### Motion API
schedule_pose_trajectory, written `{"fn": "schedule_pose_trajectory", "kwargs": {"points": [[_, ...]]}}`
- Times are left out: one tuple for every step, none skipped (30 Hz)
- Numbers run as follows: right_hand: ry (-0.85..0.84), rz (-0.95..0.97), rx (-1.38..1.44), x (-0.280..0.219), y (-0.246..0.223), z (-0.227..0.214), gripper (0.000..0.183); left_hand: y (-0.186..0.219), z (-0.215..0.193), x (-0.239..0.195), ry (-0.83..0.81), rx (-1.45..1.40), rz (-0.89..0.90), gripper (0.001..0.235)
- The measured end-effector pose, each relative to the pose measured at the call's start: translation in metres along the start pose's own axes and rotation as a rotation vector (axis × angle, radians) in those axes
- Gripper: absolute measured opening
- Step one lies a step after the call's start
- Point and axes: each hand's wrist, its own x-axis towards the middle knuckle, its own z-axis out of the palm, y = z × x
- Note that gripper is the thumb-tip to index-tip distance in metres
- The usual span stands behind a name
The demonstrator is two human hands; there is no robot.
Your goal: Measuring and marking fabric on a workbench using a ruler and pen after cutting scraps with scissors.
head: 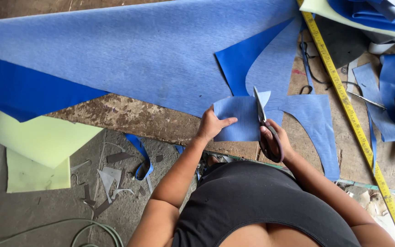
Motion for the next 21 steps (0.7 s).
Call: {"fn": "schedule_pose_trajectory", "kwargs": {"points": [[0.009, 0.002, 0.003, -0.003, -0.013, -0.001, 0.029, -0.007, 0.004, 0.002, -0.009, 0.002, 0.002, 0.070], [0.083, 0.068, 0.068, -0.008, -0.025, -0.003, 0.025, -0.014, 0.008, 0.003, -0.044, 0.002, 0.011, 0.071], [0.156, 0.134, 0.133, -0.012, -0.037, -0.005, 0.020, -0.022, 0.014, 0.005, -0.078, 0.002, 0.020, 0.073], [0.175, 0.138, 0.137, -0.013, -0.048, -0.007, 0.020, -0.024, 0.024, 0.008, -0.097, 0.004, 0.026, 0.073], [0.187, 0.150, 0.141, -0.013, -0.060, -0.010, 0.033, -0.026, 0.034, 0.010, -0.127, -0.001, 0.073, 0.072], [0.203, 0.163, 0.143, -0.014, -0.070, -0.014, 0.055, -0.029, 0.046, 0.013, -0.162, -0.007, 0.122, 0.072], [0.227, 0.169, 0.147, -0.015, -0.059, -0.027, 0.055, -0.035, 0.060, 0.019, -0.186, -0.008, 0.127, 0.072], [0.288, 0.220, 0.199, -0.017, -0.047, -0.042, 0.047, -0.040, 0.076, 0.025, -0.255, -0.040, 0.151, 0.066], [0.349, 0.269, 0.252, -0.020, -0.034, -0.056, 0.040, -0.046, 0.092, 0.031, -0.325, -0.072, 0.174, 0.063], [0.376, 0.274, 0.255, -0.020, -0.020, -0.081, 0.040, -0.049, 0.108, 0.046, -0.351, -0.075, 0.180, 0.063], [0.484, 0.132, 0.218, -0.022, -0.004, -0.106, 0.047, -0.053, 0.124, 0.060, -0.455, -0.217, 0.121, 0.063], [0.587, -0.010, 0.177, -0.025, 0.011, -0.130, 0.056, -0.057, 0.140, 0.073, -0.555, -0.356, 0.055, 0.063], [0.611, -0.004, 0.178, -0.029, 0.011, -0.152, 0.056, -0.066, 0.160, 0.088, -0.580, -0.354, 0.055, 0.063], [0.773, -0.012, 0.375, -0.030, 0.009, -0.175, 0.042, -0.076, 0.179, 0.105, -0.536, -0.162, 0.203, 0.053], [0.933, -0.024, 0.573, -0.032, 0.007, -0.198, 0.037, -0.084, 0.199, 0.121, -0.485, 0.028, 0.352, 0.044], [0.951, -0.026, 0.573, -0.041, 0.003, -0.214, 0.037, -0.089, 0.218, 0.130, -0.501, 0.025, 0.359, 0.044], [1.045, -0.086, 0.521, -0.050, -0.002, -0.229, 0.032, -0.093, 0.237, 0.140, -0.495, 0.245, 0.423, 0.050], [1.135, -0.148, 0.465, -0.058, -0.007, -0.246, 0.030, -0.096, 0.257, 0.149, -0.480, 0.463, 0.489, 0.056], [1.152, -0.153, 0.461, -0.066, 0.001, -0.259, 0.030, -0.103, 0.271, 0.152, -0.492, 0.458, 0.501, 0.056], [1.113, -0.076, 0.355, -0.072, 0.007, -0.273, 0.034, -0.108, 0.285, 0.155, -0.516, 0.661, 0.466, 0.072], [1.071, 0.001, 0.251, -0.079, 0.014, -0.286, 0.038, -0.114, 0.298, 0.158, -0.534, 0.865, 0.428, 0.090]]}}
